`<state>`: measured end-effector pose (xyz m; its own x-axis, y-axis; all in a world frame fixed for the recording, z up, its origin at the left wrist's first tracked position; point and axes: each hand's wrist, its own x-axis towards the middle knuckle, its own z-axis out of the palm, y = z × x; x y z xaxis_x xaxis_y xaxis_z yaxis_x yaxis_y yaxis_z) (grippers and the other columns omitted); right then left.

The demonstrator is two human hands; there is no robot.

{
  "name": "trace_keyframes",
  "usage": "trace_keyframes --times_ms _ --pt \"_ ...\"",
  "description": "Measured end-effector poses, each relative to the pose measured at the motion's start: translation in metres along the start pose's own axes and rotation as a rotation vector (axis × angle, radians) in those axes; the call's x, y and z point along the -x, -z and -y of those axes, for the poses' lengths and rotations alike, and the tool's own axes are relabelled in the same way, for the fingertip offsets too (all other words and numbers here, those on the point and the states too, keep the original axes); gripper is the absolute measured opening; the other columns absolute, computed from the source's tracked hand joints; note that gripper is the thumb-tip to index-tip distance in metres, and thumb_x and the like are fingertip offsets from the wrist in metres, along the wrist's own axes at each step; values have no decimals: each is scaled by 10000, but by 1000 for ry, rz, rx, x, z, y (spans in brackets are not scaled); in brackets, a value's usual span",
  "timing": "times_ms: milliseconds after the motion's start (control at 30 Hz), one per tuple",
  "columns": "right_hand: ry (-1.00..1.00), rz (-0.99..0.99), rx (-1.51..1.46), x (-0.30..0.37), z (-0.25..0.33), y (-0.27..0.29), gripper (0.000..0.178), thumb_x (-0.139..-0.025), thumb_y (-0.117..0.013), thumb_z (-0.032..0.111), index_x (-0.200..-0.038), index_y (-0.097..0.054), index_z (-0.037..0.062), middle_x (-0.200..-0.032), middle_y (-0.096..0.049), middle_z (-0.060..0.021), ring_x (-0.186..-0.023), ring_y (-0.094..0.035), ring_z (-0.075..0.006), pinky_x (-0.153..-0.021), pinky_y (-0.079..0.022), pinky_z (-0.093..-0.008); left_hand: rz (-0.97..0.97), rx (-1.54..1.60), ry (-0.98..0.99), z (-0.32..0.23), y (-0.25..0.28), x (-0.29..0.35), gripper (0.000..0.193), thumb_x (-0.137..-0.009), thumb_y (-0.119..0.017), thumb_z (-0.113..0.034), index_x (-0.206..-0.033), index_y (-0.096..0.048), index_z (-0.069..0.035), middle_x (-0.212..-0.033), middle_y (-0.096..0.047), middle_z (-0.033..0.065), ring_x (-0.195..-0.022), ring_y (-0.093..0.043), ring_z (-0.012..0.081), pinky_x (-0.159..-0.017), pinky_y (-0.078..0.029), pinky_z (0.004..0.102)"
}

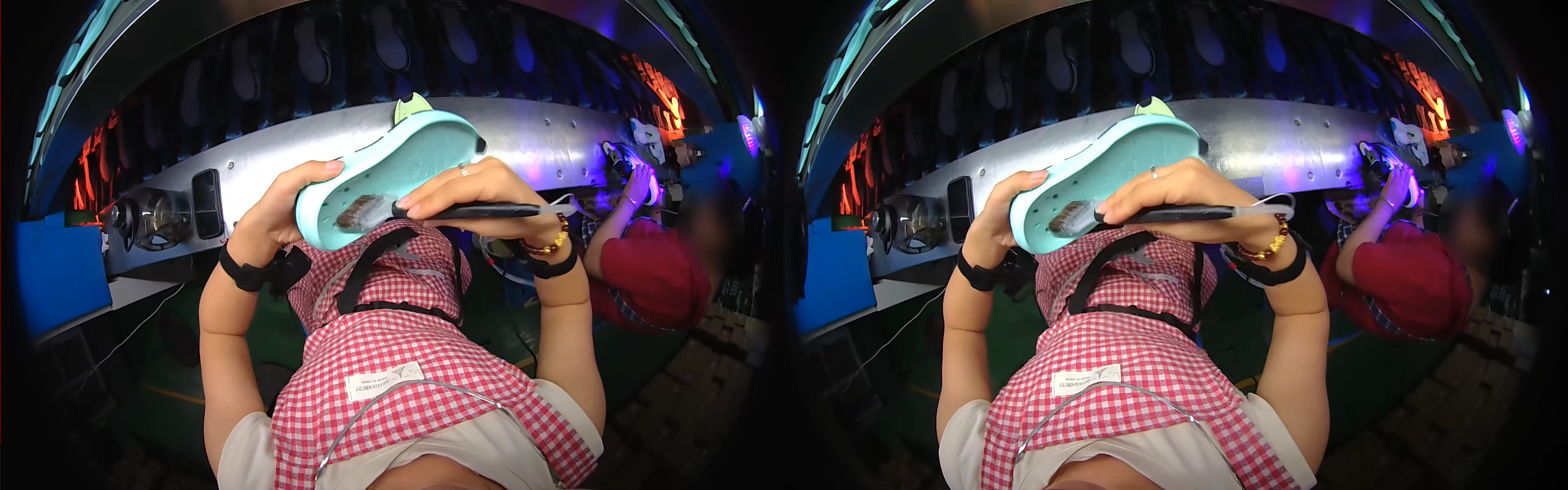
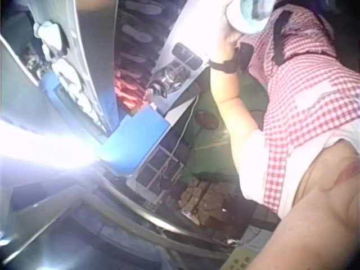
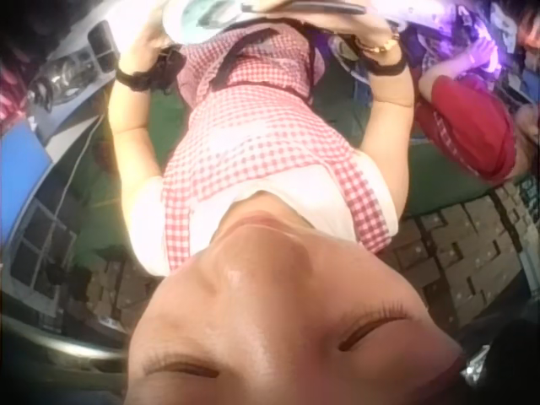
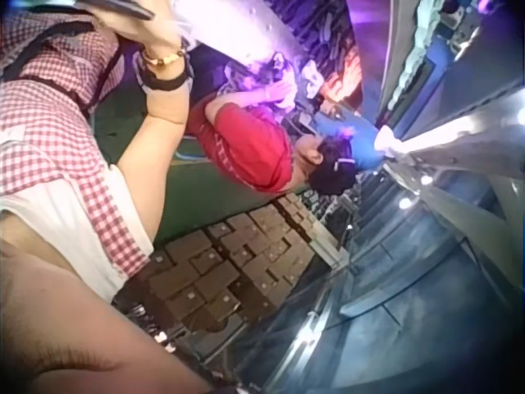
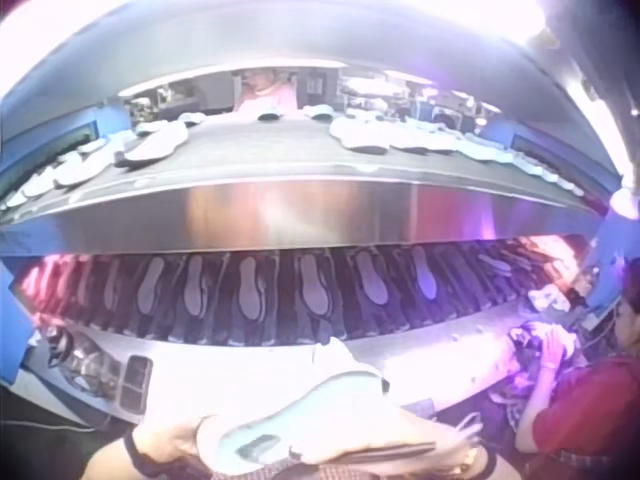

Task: Applying adhesive to the inner surface of shoe soles using a brush on a factory assembly line.

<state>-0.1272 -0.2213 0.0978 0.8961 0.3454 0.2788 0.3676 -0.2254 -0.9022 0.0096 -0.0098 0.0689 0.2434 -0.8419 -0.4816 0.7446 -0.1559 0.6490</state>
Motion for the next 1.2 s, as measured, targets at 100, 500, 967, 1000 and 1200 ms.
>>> trace_keyframes --times_ms 100,500,967,1000,1200 --pt "12 90 15 4 3 0 193 -708 -624 -8 -900 -634 1 -962 -624 -155 -913 -609 -246 -801 -478 -314 52 -33 -85 -3 9 4 477 -803 -503 -298 -1112 -483 64 -971 -588 171 -781 -610 207 -692 -510 315" --pt "15 -363 28 19 -1 -6 198 -705 -640 -22 -900 -633 9 -922 -637 -133 -889 -617 -228 -794 -485 -298 -166 62 -240 7 37 26 467 -731 -530 -322 -997 -558 60 -854 -608 134 -728 -589 186 -649 -469 266" --pt "-324 -444 -148 -4 -5 -35 181 -707 -670 37 -878 -642 -18 -774 -628 -68 -629 -567 -72 -565 -457 -189 296 522 -519 33 14 -31 945 -716 -138 -772 -1312 -266 -49 -1246 -397 198 -1110 -402 447 -912 -352 544" --pt "-318 -493 -237 -6 -15 -37 179 -712 -670 42 -877 -641 -22 -787 -635 -80 -656 -575 -77 -582 -467 -196 212 499 -476 37 12 -34 950 -713 -117 -775 -1307 -272 -49 -1218 -414 213 -1095 -424 435 -908 -358 541" --pt "-32 -493 238 -16 -31 -52 186 -666 -672 33 -850 -647 20 -733 -627 -81 -631 -588 -156 -591 -464 -254 -93 545 -635 43 -3 -40 863 -749 -160 -740 -1212 -395 -49 -1099 -516 158 -1014 -494 358 -894 -387 492"
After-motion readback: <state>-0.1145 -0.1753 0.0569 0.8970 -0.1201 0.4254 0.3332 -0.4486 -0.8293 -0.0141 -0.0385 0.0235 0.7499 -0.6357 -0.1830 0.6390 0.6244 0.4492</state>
